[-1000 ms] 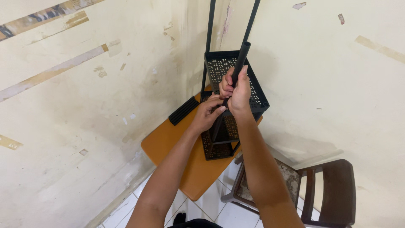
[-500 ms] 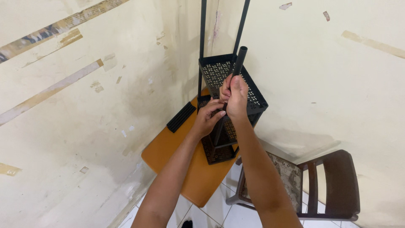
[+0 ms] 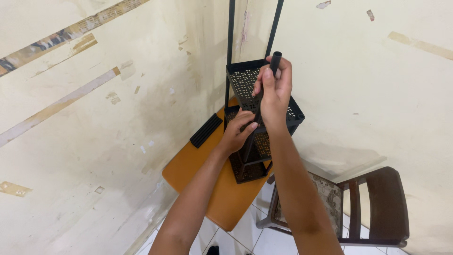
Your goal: The person assembles a black plastic shelving unit by inserting vertical poles into the perforated shelves and securing them with plastic connectors. The person works on a small orange table in a room with tiled flooring and a wooden chair nearby.
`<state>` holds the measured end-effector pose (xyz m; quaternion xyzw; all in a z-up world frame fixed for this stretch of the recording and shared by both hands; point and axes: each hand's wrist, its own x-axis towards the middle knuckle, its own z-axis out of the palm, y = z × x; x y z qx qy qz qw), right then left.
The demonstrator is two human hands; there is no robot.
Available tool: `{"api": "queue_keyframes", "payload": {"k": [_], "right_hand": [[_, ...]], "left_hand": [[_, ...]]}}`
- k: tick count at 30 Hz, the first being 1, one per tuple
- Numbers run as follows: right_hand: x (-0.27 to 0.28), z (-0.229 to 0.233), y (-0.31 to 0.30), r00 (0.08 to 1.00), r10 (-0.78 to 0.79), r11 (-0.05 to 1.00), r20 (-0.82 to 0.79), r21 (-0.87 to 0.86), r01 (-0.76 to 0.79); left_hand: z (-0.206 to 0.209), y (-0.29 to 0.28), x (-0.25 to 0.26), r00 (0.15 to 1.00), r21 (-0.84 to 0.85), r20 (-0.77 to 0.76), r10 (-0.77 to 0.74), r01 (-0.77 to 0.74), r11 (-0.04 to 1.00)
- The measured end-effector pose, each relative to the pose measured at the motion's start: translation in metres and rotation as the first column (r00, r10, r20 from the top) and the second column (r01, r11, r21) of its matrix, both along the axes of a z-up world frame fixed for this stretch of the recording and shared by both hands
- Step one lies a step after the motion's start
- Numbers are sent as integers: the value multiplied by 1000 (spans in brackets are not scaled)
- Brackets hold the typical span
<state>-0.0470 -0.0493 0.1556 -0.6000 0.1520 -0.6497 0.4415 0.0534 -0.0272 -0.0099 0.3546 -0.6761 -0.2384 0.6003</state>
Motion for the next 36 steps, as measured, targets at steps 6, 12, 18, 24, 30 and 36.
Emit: {"api": "queue_keyframes", "payload": {"k": [6, 12, 18, 24, 30, 36], "right_hand": [[20, 9, -8, 893, -403, 911, -198, 1, 411], [10, 5, -15, 999, -45, 985, -4, 165, 45], [-4, 10, -18, 990, 127, 976, -60, 183, -114], [3, -11, -8, 990, 76, 980, -118, 191, -53], [-8, -26, -20, 973, 227, 957, -39, 195, -215], [-15, -25, -27, 923, 384, 917, -17, 126, -379]], "left_hand": [[-2, 1, 0, 999, 67, 32, 14, -17, 998], [-3, -1, 2, 1000, 66, -16, 15, -14, 998], [-6, -5, 1, 999, -2, -21, 40, -40, 999], [2, 4, 8, 999, -28, 39, -5, 6, 1000], [14, 7, 9, 999, -53, 6, -39, 40, 998], [22, 10, 9, 998, -40, 16, -61, 62, 997]]}}
